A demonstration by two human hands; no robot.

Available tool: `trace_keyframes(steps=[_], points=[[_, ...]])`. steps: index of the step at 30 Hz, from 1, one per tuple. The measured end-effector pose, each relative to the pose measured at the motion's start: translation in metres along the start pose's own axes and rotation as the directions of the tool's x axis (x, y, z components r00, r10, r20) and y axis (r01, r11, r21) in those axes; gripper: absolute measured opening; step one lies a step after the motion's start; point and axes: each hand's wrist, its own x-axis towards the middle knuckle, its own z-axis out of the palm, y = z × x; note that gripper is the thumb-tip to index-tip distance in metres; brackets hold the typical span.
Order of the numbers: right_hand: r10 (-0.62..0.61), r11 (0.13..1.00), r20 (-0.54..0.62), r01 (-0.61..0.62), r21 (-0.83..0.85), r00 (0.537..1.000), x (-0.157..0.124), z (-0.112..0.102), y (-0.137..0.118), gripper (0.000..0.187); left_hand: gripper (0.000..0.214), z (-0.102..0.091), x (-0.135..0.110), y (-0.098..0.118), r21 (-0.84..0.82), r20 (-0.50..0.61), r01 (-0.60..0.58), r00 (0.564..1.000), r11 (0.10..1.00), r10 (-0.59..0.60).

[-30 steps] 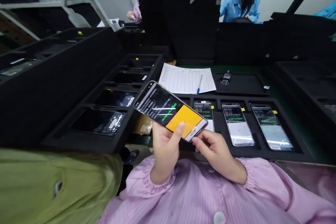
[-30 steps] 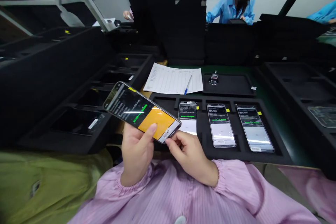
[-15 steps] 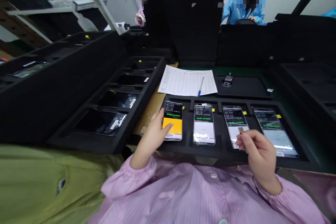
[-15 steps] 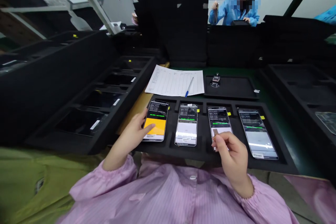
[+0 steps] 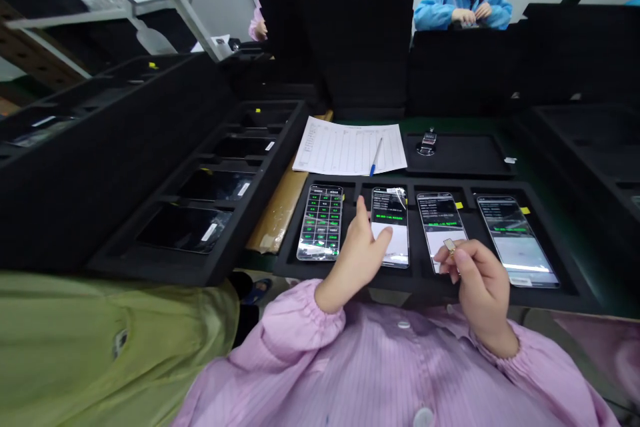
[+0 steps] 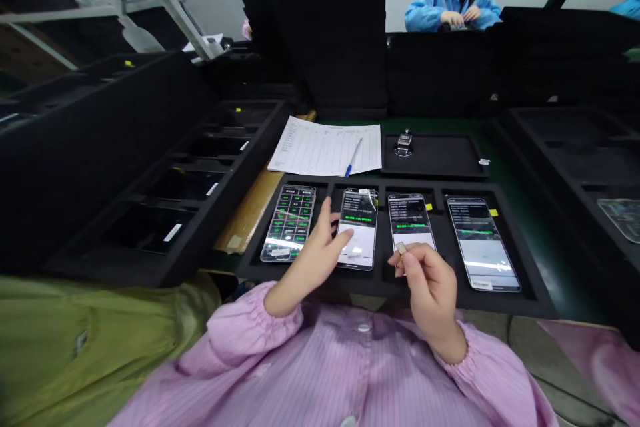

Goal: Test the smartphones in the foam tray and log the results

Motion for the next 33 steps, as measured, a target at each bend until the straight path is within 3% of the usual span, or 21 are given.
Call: trace_keyframes(steps=[2,4,5,7,9,10,11,12,16,19,21,23,25,28,30,33], points=[[0.080,0.986,0.028,-0.083,0.143,0.996,0.002,-0.001,-0.007,0.030,0.084,-0.002,0.010,0.002,-0.233,0.043,0.133,0.991,0.963,-0.126],[0.246,0.905,0.182,-0.293,0.308,0.952,0.003,0.000,-0.018,0.032,0.074,-0.003,0.019,0.005,-0.359,0.168,0.204,0.974,0.911,-0.152],[0.340,0.820,0.307,-0.440,0.366,0.889,0.003,0.000,-0.024,0.032,0.067,-0.004,0.021,0.008,-0.379,0.234,0.221,0.962,0.899,-0.138],[0.473,0.588,0.561,-0.717,0.374,0.680,0.002,0.004,-0.034,0.034,0.051,-0.006,0.021,0.015,-0.417,0.296,0.210,0.951,0.884,-0.087],[0.527,0.399,0.695,-0.865,0.305,0.489,-0.001,0.011,-0.041,0.032,0.042,-0.008,0.014,0.025,-0.525,0.236,0.140,0.972,0.839,-0.014],[0.542,0.363,0.711,-0.888,0.282,0.448,-0.002,0.015,-0.043,0.029,0.041,-0.007,0.008,0.030,-0.589,0.178,0.087,0.984,0.803,0.024],[0.558,0.372,0.697,-0.887,0.275,0.450,-0.003,0.019,-0.043,0.029,0.041,-0.006,0.002,0.035,-0.643,0.113,0.031,0.992,0.765,0.055],[0.570,0.419,0.664,-0.866,0.273,0.484,-0.004,0.023,-0.042,0.031,0.041,-0.003,-0.005,0.040,-0.681,0.055,-0.020,0.995,0.732,0.078],[0.570,0.686,0.451,-0.700,0.199,0.687,-0.007,0.031,-0.033,0.049,0.038,0.014,-0.029,0.056,-0.735,-0.104,-0.167,0.985,0.657,0.135],[0.519,0.818,0.293,-0.566,0.101,0.803,-0.011,0.024,-0.025,0.048,0.041,0.025,-0.033,0.062,-0.769,-0.185,-0.241,0.971,0.593,0.154],[0.460,0.871,0.239,-0.486,0.066,0.855,-0.016,0.015,-0.021,0.042,0.044,0.025,-0.028,0.061,-0.783,-0.213,-0.258,0.966,0.565,0.147],[0.412,0.901,0.217,-0.431,0.048,0.885,-0.022,0.006,-0.021,0.035,0.047,0.019,-0.018,0.054,-0.757,-0.240,-0.272,0.962,0.594,0.134],[0.374,0.921,0.162,-0.385,0.047,0.913,-0.027,-0.003,-0.022,0.030,0.051,0.009,-0.005,0.043,-0.670,-0.221,-0.252,0.966,0.699,0.137],[0.302,0.948,-0.008,-0.299,0.113,0.953,-0.027,-0.009,-0.026,0.024,0.059,-0.002,0.012,0.023,-0.464,-0.049,-0.153,0.988,0.873,0.146],[0.270,0.953,-0.095,-0.252,0.166,0.958,-0.024,-0.010,-0.026,0.024,0.060,-0.005,0.019,0.013,-0.334,0.069,-0.110,0.988,0.936,0.141],[0.282,0.948,-0.110,-0.259,0.187,0.953,-0.020,-0.010,-0.024,0.024,0.058,-0.007,0.022,0.006,-0.119,0.169,-0.130,0.974,0.984,0.149]])
